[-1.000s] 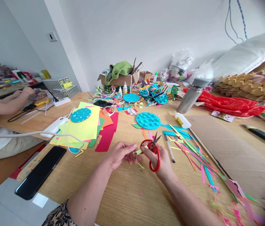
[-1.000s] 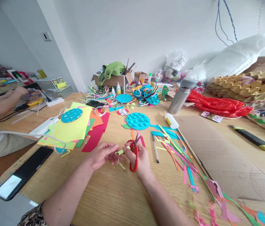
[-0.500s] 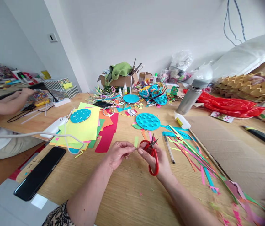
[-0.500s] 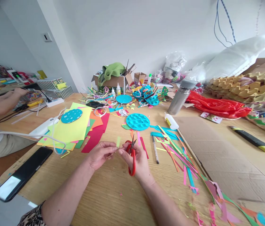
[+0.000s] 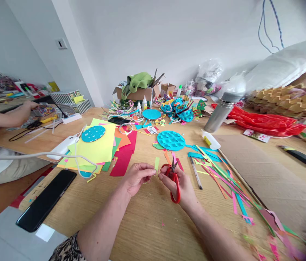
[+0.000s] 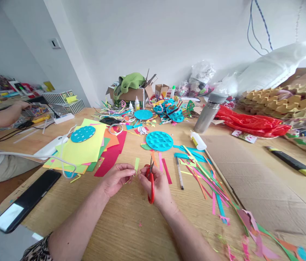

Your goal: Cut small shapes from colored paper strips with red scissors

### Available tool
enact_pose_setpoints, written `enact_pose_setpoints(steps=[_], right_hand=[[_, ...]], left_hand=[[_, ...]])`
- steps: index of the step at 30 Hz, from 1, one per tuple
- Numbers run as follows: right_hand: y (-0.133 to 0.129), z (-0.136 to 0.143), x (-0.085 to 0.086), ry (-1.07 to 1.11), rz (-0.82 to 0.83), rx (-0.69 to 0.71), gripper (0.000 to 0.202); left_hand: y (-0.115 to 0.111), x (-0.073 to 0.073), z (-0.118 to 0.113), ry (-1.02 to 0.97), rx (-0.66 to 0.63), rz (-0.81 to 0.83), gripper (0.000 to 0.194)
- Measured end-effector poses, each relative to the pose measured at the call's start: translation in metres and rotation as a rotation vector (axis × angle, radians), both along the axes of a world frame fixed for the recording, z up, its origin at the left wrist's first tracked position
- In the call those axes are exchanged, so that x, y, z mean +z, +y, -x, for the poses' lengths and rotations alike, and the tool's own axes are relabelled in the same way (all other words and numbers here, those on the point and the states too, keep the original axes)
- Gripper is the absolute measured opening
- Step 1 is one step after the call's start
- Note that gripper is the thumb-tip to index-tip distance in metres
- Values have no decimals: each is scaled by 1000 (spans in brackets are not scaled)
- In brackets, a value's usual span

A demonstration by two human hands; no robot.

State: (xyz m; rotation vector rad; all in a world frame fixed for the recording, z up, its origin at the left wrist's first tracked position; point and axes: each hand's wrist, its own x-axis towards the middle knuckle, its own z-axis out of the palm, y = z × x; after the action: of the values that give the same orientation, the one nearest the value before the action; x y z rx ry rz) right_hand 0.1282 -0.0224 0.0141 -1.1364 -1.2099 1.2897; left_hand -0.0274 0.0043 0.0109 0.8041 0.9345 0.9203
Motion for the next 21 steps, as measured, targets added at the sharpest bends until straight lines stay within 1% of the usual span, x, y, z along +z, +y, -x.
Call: enact_pose_setpoints(steps=[3,5,8,11,15,18,19,21], right_hand=[[1,0,-4,-2,-25,24,36],[1,1,-4,-8,4,41,37],[1,1,-2,-8,65,53,38],[1,1,2,-8,72,51,38],[1,0,1,-31,71,44,40],[3,-4,-1,-110,18,40,38],[4,-6,0,-147,-15,21,38],[5,-12,4,-190,-76,-63,38]], left_hand=[[-1,2,-1,-10,-17,-31,17],[-2,2,-1,-13,-23,-41,17],[-2,3,-2,-14,-4,-26,17],[0,2,-2,-8,16,-17,16],[1,1,1,35,-15,-33,12],[2,3,3,87,-7,-36,11],[2,3,4,100,11,-37,11],[2,3,3,108,53,-46,13]])
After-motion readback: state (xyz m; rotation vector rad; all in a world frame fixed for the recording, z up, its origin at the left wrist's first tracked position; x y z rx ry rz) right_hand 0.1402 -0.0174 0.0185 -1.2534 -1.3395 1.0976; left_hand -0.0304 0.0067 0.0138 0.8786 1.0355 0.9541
